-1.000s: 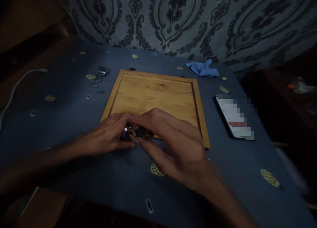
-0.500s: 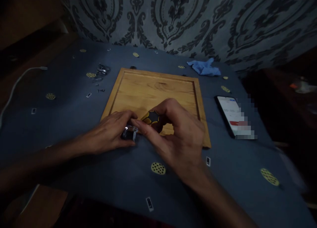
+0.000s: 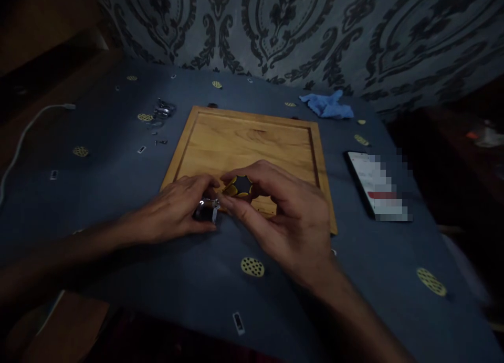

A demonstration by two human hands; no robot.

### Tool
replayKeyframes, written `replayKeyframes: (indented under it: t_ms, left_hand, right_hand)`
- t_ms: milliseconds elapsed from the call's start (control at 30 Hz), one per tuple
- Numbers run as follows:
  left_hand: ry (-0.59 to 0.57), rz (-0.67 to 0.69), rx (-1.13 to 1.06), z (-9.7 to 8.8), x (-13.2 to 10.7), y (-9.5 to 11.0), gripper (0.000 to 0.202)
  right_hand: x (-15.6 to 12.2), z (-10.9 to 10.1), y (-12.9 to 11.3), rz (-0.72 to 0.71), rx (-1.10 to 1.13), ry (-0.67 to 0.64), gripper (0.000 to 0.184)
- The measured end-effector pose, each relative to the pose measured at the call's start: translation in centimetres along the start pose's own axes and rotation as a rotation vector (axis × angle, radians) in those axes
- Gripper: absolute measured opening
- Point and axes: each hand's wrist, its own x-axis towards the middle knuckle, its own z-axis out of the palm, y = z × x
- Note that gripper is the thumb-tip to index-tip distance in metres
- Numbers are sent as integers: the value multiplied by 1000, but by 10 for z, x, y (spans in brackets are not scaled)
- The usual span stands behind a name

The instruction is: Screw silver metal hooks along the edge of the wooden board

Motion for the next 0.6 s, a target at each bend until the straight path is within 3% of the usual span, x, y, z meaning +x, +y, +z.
replayKeyframes:
  t_ms: [167,400,533,600]
  left_hand:
    - [-5,-8,-5,0,0,-1,62]
    - [-1,8,-31,1,-1,-2,62]
    - [16,13,-22,1,-1,-3,62]
    - [15,8,-20,2,-1,-3,63]
  right_hand:
    - [-7,10,8,-23,-112,184,20]
    - [-13,11,2,43,-149,365,19]
    - [-14,11,4,89,-148,343,23]
    - [-15,11,8,76,-93,259,18]
